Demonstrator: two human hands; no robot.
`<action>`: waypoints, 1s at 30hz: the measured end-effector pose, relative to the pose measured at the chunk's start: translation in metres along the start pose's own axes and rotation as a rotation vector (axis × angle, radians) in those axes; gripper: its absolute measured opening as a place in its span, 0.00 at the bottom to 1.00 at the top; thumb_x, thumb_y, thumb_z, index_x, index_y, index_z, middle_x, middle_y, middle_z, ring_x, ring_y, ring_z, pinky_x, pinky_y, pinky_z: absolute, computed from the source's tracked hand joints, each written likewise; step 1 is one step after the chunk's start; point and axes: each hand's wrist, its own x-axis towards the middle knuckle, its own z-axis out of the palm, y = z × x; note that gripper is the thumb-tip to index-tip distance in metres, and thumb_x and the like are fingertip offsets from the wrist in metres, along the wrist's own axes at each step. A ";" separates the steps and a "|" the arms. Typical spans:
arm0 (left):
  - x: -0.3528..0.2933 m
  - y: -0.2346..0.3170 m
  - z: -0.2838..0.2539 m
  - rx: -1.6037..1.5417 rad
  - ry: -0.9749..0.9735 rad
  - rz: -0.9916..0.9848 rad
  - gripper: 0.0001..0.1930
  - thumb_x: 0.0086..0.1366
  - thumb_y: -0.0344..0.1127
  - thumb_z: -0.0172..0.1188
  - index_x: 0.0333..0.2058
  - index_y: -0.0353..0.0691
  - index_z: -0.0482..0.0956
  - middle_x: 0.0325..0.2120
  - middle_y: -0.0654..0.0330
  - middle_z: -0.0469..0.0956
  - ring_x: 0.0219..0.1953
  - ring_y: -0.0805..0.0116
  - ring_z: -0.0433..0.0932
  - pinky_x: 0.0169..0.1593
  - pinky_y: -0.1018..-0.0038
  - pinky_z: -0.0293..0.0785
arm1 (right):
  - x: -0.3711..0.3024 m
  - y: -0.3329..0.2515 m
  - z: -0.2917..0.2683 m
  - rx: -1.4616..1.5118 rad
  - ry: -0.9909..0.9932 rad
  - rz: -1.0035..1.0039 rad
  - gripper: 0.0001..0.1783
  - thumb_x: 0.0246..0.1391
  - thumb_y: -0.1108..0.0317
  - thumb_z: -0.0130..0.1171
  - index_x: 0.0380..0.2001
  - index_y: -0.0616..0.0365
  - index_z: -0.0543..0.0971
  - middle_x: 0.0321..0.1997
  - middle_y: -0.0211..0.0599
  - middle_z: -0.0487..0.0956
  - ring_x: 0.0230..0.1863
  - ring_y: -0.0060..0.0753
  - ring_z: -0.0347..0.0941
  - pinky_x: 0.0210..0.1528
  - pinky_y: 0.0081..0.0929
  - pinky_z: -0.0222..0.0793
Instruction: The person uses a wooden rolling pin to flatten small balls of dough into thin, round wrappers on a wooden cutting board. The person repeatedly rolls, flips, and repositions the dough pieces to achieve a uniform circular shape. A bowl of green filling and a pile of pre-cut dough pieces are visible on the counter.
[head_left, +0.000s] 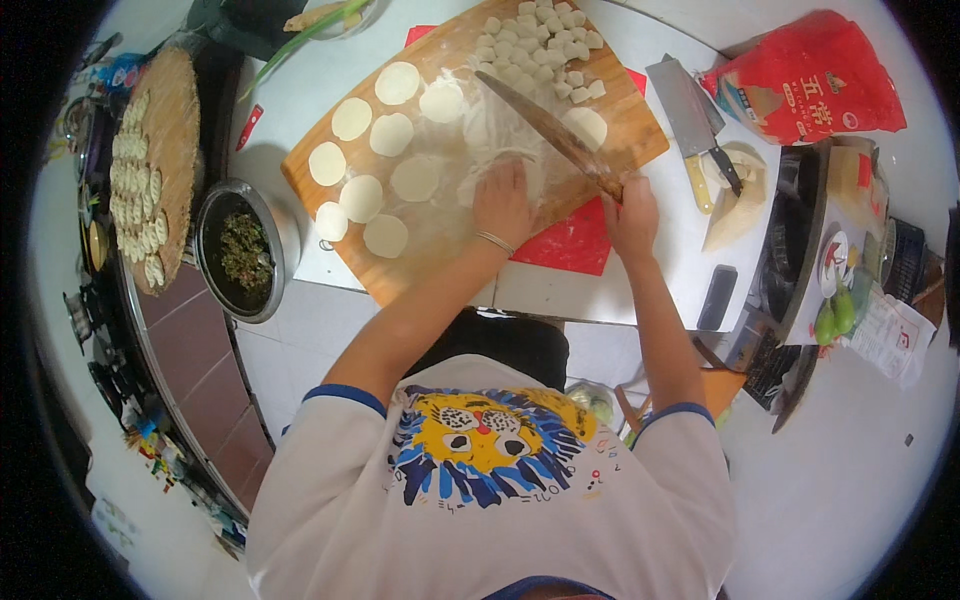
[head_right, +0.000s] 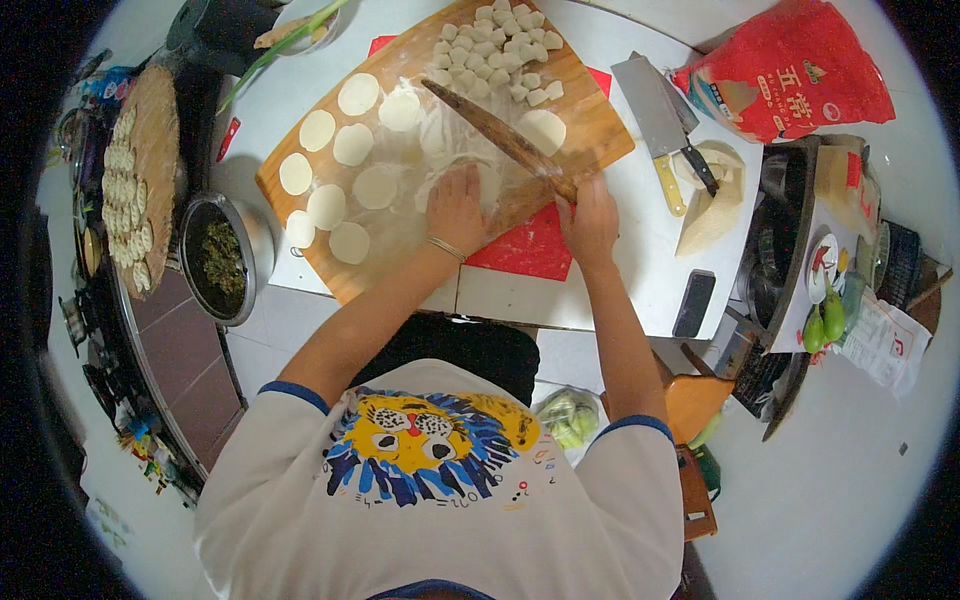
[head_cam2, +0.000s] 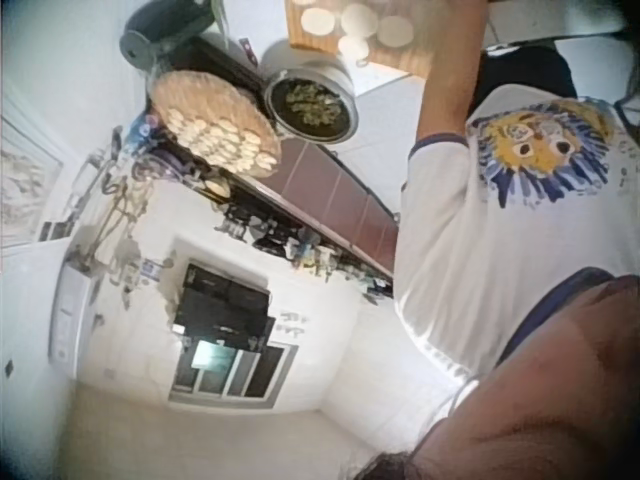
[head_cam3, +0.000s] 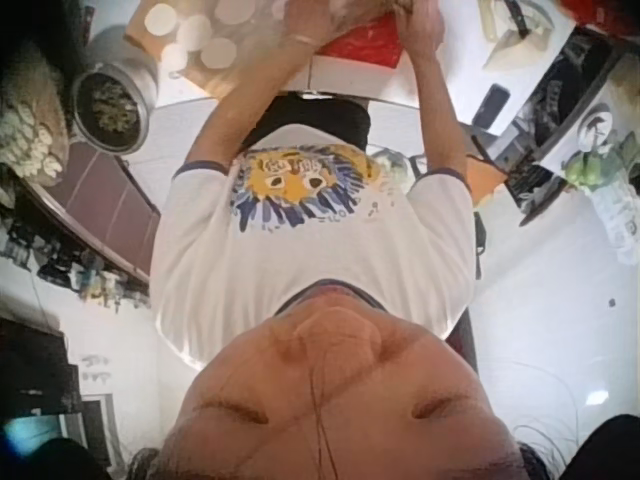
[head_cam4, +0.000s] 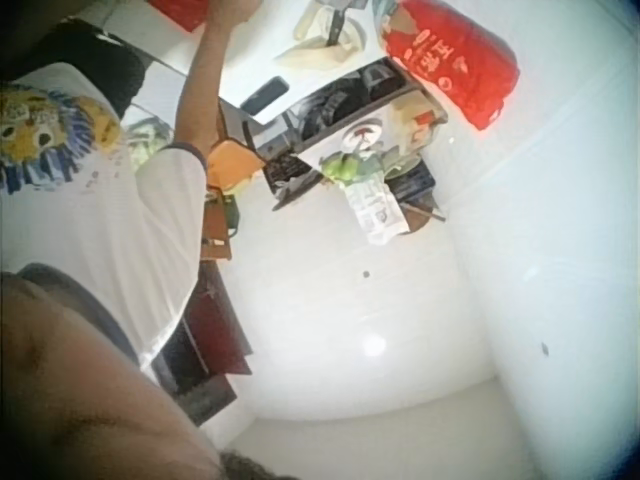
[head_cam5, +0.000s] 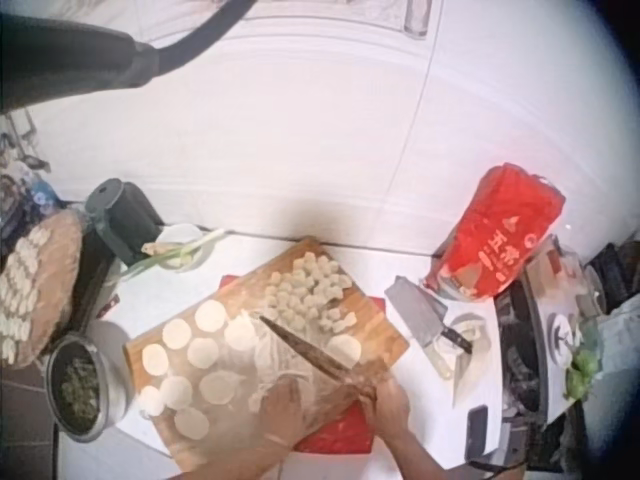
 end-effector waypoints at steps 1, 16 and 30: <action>0.002 -0.005 0.000 -0.034 0.005 0.140 0.34 0.55 0.43 0.62 0.58 0.32 0.65 0.55 0.44 0.65 0.58 0.46 0.65 0.60 0.56 0.62 | -0.003 0.003 -0.001 -0.004 -0.019 -0.001 0.23 0.43 0.66 0.69 0.42 0.59 0.72 0.42 0.46 0.73 0.39 0.51 0.71 0.39 0.42 0.67; 0.015 -0.073 -0.017 0.011 0.147 -0.042 0.38 0.60 0.41 0.55 0.66 0.35 0.52 0.69 0.45 0.44 0.70 0.44 0.44 0.69 0.47 0.43 | 0.059 -0.011 0.029 -0.187 -0.180 -0.233 0.27 0.50 0.53 0.61 0.52 0.53 0.72 0.52 0.42 0.70 0.57 0.46 0.65 0.60 0.48 0.56; -0.025 -0.060 -0.048 -0.216 0.347 0.225 0.31 0.55 0.35 0.56 0.59 0.35 0.65 0.61 0.46 0.62 0.63 0.45 0.60 0.65 0.52 0.55 | -0.003 -0.005 0.012 -0.011 -0.306 0.064 0.20 0.50 0.62 0.64 0.43 0.57 0.71 0.41 0.43 0.72 0.42 0.48 0.71 0.43 0.44 0.68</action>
